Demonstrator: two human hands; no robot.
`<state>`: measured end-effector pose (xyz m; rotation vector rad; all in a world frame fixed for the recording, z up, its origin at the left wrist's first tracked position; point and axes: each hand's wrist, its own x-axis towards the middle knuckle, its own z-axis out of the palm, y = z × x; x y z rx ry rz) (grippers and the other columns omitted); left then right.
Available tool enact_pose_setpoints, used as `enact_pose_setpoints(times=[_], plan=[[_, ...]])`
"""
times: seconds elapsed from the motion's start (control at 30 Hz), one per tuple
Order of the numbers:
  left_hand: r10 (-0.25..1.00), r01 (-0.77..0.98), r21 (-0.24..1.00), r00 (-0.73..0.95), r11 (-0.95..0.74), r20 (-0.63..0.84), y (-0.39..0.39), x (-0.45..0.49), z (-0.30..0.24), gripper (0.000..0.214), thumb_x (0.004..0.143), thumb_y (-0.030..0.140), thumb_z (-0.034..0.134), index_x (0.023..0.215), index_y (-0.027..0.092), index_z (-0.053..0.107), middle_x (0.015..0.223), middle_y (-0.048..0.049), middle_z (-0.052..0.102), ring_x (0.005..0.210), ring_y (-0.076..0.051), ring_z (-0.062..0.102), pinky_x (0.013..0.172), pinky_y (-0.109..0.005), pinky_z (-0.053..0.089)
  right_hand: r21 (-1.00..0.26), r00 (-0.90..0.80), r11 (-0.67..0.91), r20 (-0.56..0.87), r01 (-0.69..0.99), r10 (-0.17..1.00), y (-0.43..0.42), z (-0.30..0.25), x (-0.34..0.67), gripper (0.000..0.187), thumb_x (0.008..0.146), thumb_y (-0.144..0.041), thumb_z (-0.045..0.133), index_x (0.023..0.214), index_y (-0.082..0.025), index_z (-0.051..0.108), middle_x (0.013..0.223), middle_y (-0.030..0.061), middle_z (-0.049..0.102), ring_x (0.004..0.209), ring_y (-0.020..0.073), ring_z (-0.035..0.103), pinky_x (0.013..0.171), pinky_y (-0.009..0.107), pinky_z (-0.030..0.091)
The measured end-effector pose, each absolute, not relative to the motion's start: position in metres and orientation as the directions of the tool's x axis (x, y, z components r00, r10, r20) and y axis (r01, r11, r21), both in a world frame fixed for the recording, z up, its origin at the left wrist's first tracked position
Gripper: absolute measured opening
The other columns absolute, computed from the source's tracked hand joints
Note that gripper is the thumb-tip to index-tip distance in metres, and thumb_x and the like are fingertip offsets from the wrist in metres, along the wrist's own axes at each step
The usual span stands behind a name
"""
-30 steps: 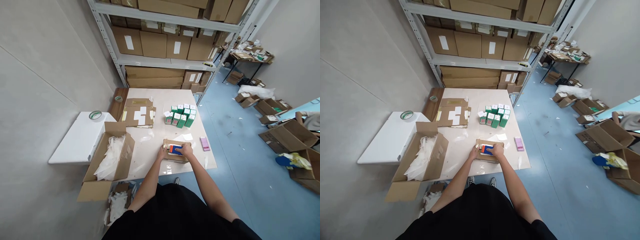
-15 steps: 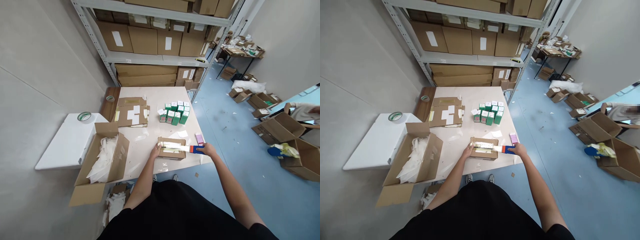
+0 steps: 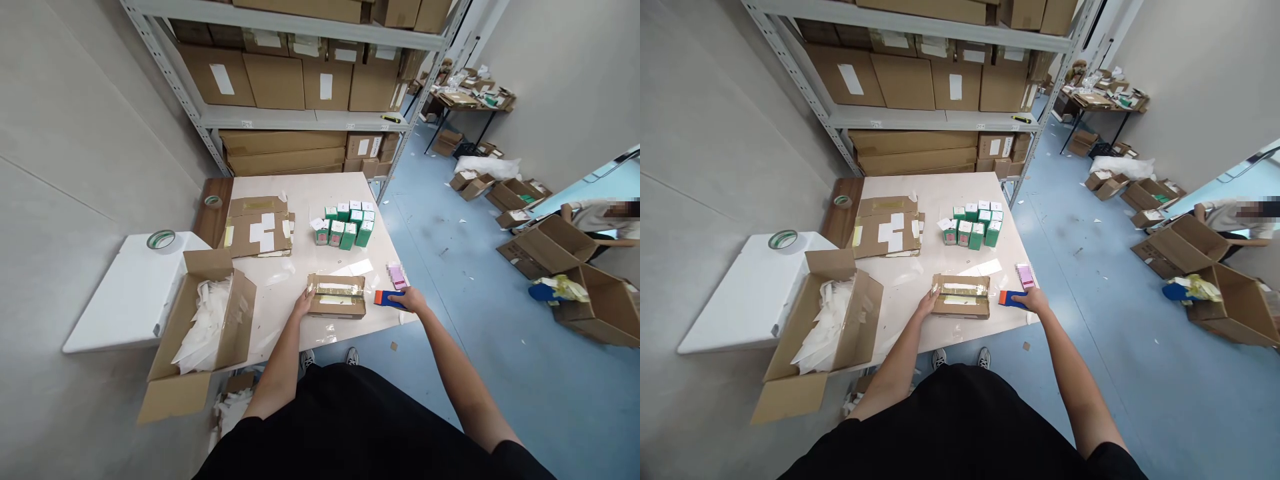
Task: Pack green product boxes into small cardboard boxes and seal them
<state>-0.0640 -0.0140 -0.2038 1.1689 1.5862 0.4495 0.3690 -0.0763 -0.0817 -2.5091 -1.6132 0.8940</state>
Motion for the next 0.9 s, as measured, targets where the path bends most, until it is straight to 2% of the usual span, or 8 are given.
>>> enact_pose_setpoints(times=[0.13,0.27,0.4,0.53,0.6,0.77,0.83,0.9], plan=[[0.874,0.420,0.801,0.038,0.426,-0.484,-0.012,-0.083,-0.210,0.064,0.101,0.065,0.048,0.147,0.022,0.060,0.144,-0.0099,0.067,0.134,-0.028,0.062,0.113,-0.035,0.047,-0.312,0.294,-0.449,-0.435,0.837,0.851,-0.076,-0.079,0.342,0.047,0.076,-0.064,0.080,0.064,-0.022,0.063,0.071,0.0076,0.071,0.073,0.0269,0.071,0.057,0.030,0.044],[0.878,0.421,0.799,0.013,0.430,-0.479,-0.010,-0.107,-0.221,0.055,0.105,0.058,0.045,0.142,0.022,0.064,0.142,-0.0084,0.069,0.133,-0.026,0.064,0.112,-0.032,0.049,-0.364,0.272,-0.441,-0.429,0.821,0.861,-0.074,-0.070,0.303,0.049,0.078,-0.068,0.075,0.067,-0.021,0.064,0.065,0.0033,0.068,0.065,0.0210,0.067,0.055,0.026,0.039],[0.864,0.447,0.754,-0.100,0.482,-0.493,-0.010,-0.137,-0.228,0.059,0.105,0.056,0.042,0.151,0.020,0.054,0.148,-0.0108,0.064,0.139,-0.026,0.059,0.114,-0.035,0.046,-0.418,0.224,-0.417,-0.436,0.807,0.871,-0.065,-0.055,0.252,0.050,0.082,-0.071,0.069,0.075,-0.021,0.066,0.066,0.0006,0.068,0.061,0.0170,0.065,0.053,0.023,0.036],[0.801,0.482,0.647,-0.254,0.590,-0.542,-0.011,-0.161,-0.228,0.070,0.102,0.058,0.049,0.157,0.014,0.045,0.148,-0.0195,0.061,0.140,-0.034,0.056,0.115,-0.043,0.045,-0.373,0.190,-0.325,-0.356,0.869,0.915,-0.049,-0.040,0.197,0.049,0.084,-0.071,0.068,0.077,-0.022,0.068,0.073,0.0033,0.073,0.068,0.0189,0.067,0.055,0.024,0.035],[0.797,0.470,0.646,-0.292,0.602,-0.529,-0.012,-0.167,-0.221,0.071,0.102,0.055,0.050,0.159,0.014,0.041,0.150,-0.0205,0.059,0.140,-0.035,0.056,0.115,-0.045,0.045,-0.348,0.165,-0.286,-0.339,0.893,0.926,-0.041,-0.033,0.170,0.049,0.085,-0.071,0.067,0.079,-0.022,0.070,0.078,0.0054,0.075,0.075,0.0212,0.069,0.057,0.025,0.035],[0.882,0.391,0.796,-0.295,0.463,-0.369,-0.008,-0.176,-0.180,0.063,0.108,0.050,0.038,0.163,0.018,0.034,0.154,-0.0118,0.058,0.141,-0.026,0.055,0.119,-0.032,0.040,-0.312,0.099,-0.215,-0.349,0.925,0.932,-0.024,-0.021,0.107,0.053,0.086,-0.074,0.064,0.090,-0.023,0.074,0.091,0.0098,0.078,0.088,0.0256,0.073,0.065,0.027,0.043],[0.930,0.343,0.868,-0.213,0.359,-0.301,-0.003,-0.178,-0.158,0.064,0.108,0.055,0.038,0.161,0.019,0.040,0.160,-0.0110,0.051,0.148,-0.025,0.048,0.122,-0.033,0.037,-0.286,0.069,-0.174,-0.344,0.942,0.936,-0.017,-0.017,0.084,0.053,0.086,-0.073,0.065,0.093,-0.021,0.075,0.096,0.0120,0.079,0.093,0.0269,0.074,0.069,0.028,0.046],[0.943,0.334,0.882,-0.104,0.332,-0.316,0.001,-0.178,-0.140,0.067,0.104,0.062,0.041,0.156,0.020,0.049,0.164,-0.0102,0.045,0.152,-0.027,0.042,0.124,-0.035,0.034,-0.267,0.041,-0.141,-0.349,0.953,0.936,-0.009,-0.015,0.066,0.054,0.087,-0.072,0.065,0.095,-0.020,0.075,0.099,0.0138,0.079,0.095,0.0276,0.074,0.072,0.028,0.048]])
